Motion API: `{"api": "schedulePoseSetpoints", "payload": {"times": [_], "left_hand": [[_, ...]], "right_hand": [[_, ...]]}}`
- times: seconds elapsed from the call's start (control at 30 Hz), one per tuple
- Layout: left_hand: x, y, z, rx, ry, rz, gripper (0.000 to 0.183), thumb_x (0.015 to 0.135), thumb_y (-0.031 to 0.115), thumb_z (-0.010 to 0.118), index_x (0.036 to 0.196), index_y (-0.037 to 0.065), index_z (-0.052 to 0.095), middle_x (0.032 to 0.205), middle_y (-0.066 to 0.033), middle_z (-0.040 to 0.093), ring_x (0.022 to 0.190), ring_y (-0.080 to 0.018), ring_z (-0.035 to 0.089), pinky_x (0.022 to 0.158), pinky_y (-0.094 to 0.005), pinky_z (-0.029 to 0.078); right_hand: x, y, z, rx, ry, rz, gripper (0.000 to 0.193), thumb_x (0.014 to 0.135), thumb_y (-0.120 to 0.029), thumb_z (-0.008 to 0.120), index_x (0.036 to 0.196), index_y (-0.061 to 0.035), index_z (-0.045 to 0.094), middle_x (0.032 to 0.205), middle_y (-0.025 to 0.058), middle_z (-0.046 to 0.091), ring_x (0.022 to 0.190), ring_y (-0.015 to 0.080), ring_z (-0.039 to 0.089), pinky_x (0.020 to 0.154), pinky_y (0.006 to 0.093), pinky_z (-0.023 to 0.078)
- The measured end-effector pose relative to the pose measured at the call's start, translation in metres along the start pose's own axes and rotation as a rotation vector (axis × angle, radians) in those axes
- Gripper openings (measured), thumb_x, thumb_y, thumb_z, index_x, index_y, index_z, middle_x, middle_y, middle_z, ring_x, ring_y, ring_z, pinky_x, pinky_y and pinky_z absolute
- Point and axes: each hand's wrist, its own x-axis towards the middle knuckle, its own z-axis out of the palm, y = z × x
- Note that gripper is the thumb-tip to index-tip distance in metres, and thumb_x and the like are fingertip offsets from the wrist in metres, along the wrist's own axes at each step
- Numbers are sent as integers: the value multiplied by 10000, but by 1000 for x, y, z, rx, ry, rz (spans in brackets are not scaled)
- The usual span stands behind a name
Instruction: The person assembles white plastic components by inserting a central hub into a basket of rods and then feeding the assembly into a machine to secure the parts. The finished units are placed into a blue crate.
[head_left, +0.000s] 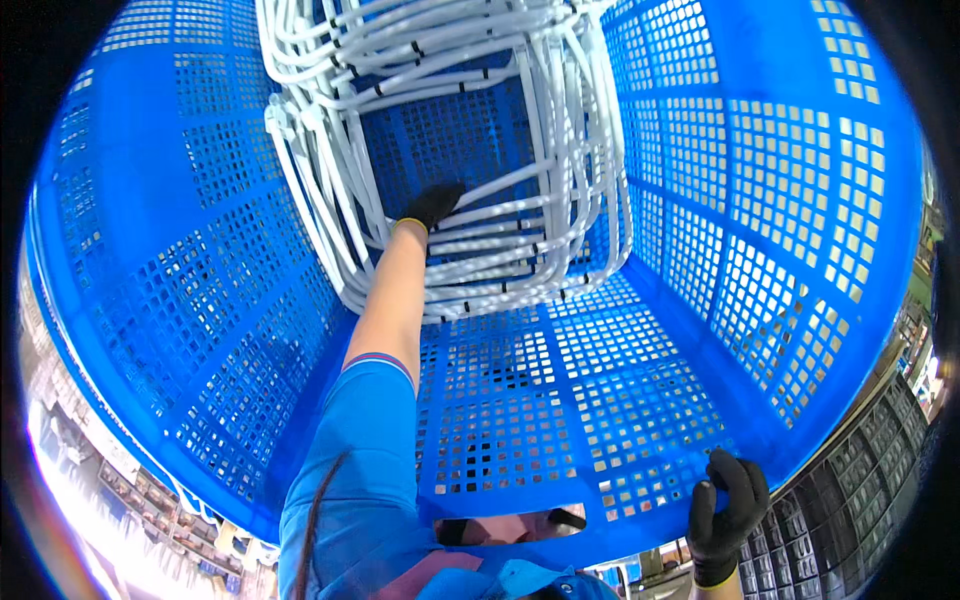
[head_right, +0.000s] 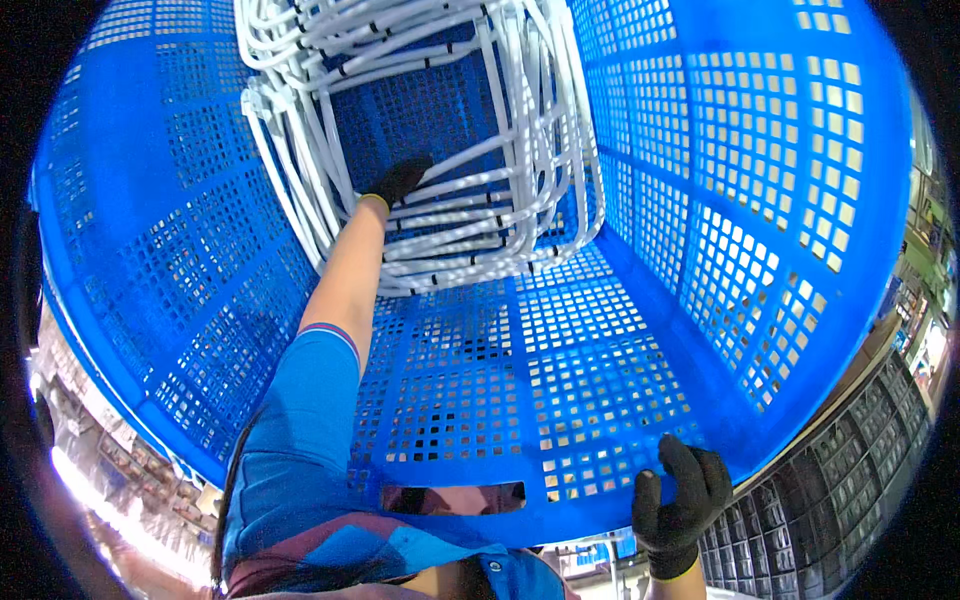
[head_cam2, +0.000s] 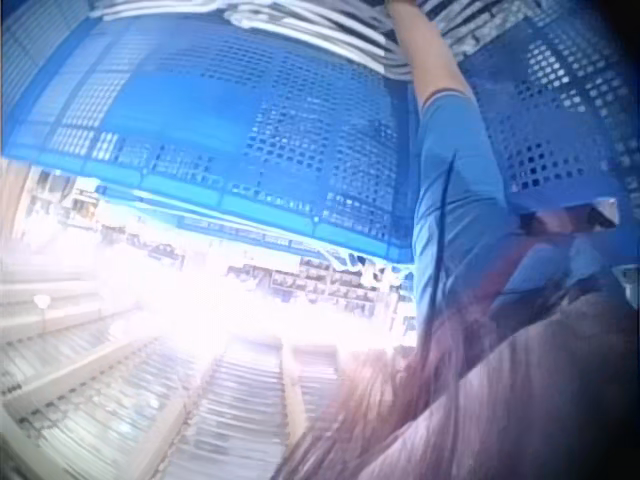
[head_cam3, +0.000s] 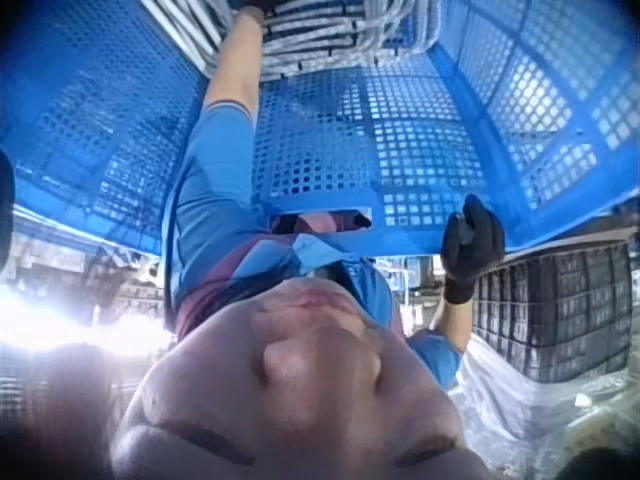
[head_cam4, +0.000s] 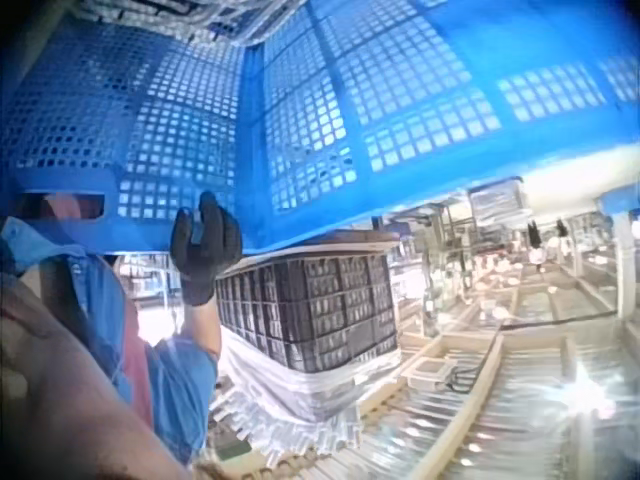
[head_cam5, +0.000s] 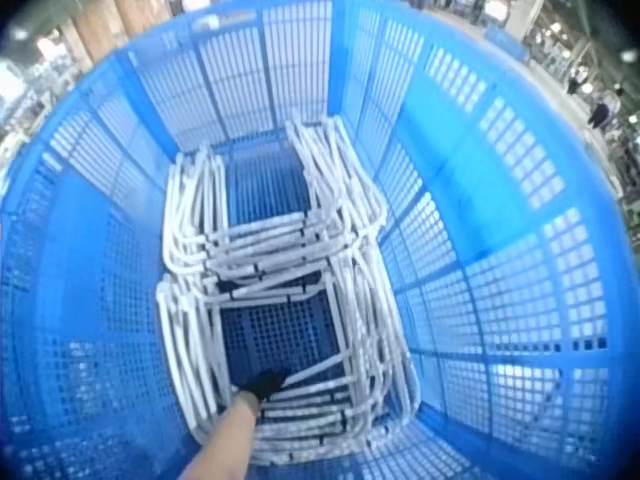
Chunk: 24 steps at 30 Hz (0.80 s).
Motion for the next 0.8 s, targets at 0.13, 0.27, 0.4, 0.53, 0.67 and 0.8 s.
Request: {"api": "schedulePoseSetpoints", "payload": {"times": [0.13, 0.27, 0.4, 0.53, 0.67, 0.8], "left_hand": [[-54, 21, 32, -131, -233, -170, 409, 969, 308, 378, 1267, 76, 535, 1331, -196, 507, 1211, -352, 496, 1021, -448, 383], [-95, 57, 44, 19, 171, -185, 567, 874, 509, 532, 1136, 10, 598, 1103, -233, 623, 1055, -357, 587, 937, -466, 440], [-85, 70, 31, 79, 282, -189, 615, 816, 562, 588, 1082, 9, 634, 1071, -242, 630, 1046, -411, 573, 946, -485, 431], [-66, 59, 23, 135, 188, -174, 618, 822, 558, 579, 1156, 39, 608, 1151, -219, 588, 1097, -391, 538, 946, -487, 421], [-63, 37, 51, 170, -291, -178, 487, 950, 379, 400, 1339, 101, 493, 1374, -180, 473, 1261, -361, 451, 1047, -473, 363], [-72, 23, 86, 111, -300, -107, 465, 978, 205, 304, 1437, 162, 363, 1430, -164, 423, 1291, -338, 435, 1070, -481, 337]], "right_hand": [[1, -6, -3, 42, -42, 58, 251, 759, -166, 661, 927, 18, 637, 726, 120, 604, 606, 266, 559, 558, 376, 434], [3, -7, -8, 88, -96, 100, 245, 747, -150, 671, 926, 15, 637, 737, 128, 607, 613, 271, 563, 563, 374, 435], [4, -5, -8, 46, -87, 52, 242, 743, -146, 669, 922, 15, 639, 736, 136, 611, 610, 287, 563, 566, 382, 435], [4, -5, -9, 51, -113, 68, 244, 740, -143, 668, 927, 11, 643, 756, 149, 620, 620, 298, 566, 572, 390, 436], [4, -7, -10, 39, -112, 78, 246, 740, -145, 668, 932, 7, 645, 761, 151, 621, 618, 298, 568, 574, 392, 436], [6, -8, -8, 57, -86, 83, 237, 732, -147, 679, 922, -10, 649, 750, 142, 615, 605, 288, 565, 563, 386, 432]]}}
